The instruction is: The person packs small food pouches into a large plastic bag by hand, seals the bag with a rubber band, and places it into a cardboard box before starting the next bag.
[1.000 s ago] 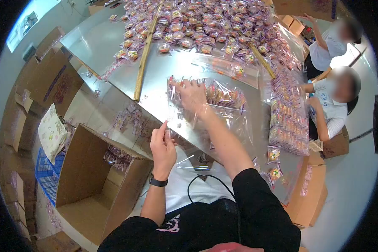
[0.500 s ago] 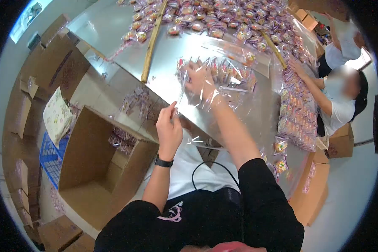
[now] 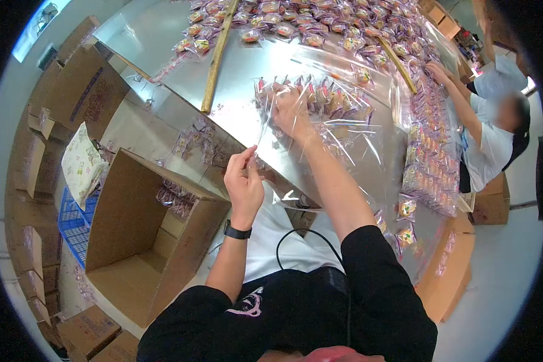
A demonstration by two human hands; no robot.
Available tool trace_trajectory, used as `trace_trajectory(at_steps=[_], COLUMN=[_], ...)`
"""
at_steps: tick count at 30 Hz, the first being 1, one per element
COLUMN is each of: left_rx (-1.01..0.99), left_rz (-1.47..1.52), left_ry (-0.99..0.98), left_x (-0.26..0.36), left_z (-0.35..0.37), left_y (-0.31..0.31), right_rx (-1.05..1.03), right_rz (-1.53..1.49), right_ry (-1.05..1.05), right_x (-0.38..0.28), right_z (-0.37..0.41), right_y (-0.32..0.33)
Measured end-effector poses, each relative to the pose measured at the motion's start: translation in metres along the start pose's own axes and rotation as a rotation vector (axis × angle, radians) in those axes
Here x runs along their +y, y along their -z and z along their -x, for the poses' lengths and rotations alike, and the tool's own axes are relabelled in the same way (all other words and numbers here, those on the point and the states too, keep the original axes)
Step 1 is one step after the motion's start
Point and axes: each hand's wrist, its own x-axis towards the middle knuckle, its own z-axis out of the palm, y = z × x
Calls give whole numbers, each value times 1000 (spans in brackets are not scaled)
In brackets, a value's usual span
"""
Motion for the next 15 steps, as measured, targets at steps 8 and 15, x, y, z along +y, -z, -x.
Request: trace_trajectory(at_steps=[8,15], left_rx=[-61,-11], left_rz=[-469,-497], left_ry=[-113,-83], left_x=[12,1], left_z=[-10,-24], left_y=[-5,-14], right_rx=[61,131], right_rz=[-17,-902], right_ry=[-68,-154], right_x=[-8,11], right_z=[-1,-7], right_y=[-10,-67])
